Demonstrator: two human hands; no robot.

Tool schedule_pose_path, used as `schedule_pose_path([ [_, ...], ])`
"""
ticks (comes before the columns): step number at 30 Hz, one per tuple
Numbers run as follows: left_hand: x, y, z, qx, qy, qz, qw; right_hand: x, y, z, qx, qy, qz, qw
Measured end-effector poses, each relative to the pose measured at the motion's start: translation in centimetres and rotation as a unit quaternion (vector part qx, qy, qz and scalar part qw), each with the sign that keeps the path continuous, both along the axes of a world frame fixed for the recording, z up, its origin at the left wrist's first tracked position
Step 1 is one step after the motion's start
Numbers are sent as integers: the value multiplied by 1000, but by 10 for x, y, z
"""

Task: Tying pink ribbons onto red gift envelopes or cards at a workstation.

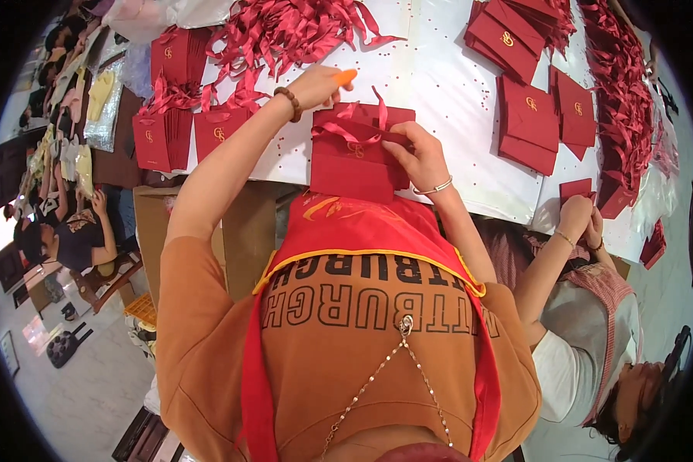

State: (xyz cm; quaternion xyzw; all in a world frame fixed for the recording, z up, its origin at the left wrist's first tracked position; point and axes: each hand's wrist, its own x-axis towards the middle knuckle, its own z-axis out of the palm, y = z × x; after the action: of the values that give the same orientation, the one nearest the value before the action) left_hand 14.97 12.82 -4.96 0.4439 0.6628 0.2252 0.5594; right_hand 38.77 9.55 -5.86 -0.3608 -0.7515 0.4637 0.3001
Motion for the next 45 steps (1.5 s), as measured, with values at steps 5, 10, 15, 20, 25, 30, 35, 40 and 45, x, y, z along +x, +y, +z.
schedule_pose_path([
  [5,5,-18,-9,68,-42,-85,993,-2,2,-2,-23,1,16,1000],
  [10,11,-9,14,-47,-98,-78,991,-3,3,3,-13,9,30,999],
  [15,29,-11,4,7,-59,-134,989,-8,2,5,45,-15,25,999],
  [20,31,-14,12,30,-74,-98,992,-15,-11,-3,-143,69,-13,987],
  [25,-4,10,3,71,-140,70,985,-9,-16,-7,-222,111,24,968],
  [30,-8,-9,-2,41,-513,38,857,-4,-13,0,-335,249,20,909],
  [35,46,-70,-16,-29,-490,168,855,-13,-2,-2,-296,334,-2,895],
  [40,58,-84,-3,58,-682,89,724,-9,6,13,-131,166,-3,977],
  [45,45,-61,-20,66,-224,334,913,10,21,-8,-369,306,-129,868],
])
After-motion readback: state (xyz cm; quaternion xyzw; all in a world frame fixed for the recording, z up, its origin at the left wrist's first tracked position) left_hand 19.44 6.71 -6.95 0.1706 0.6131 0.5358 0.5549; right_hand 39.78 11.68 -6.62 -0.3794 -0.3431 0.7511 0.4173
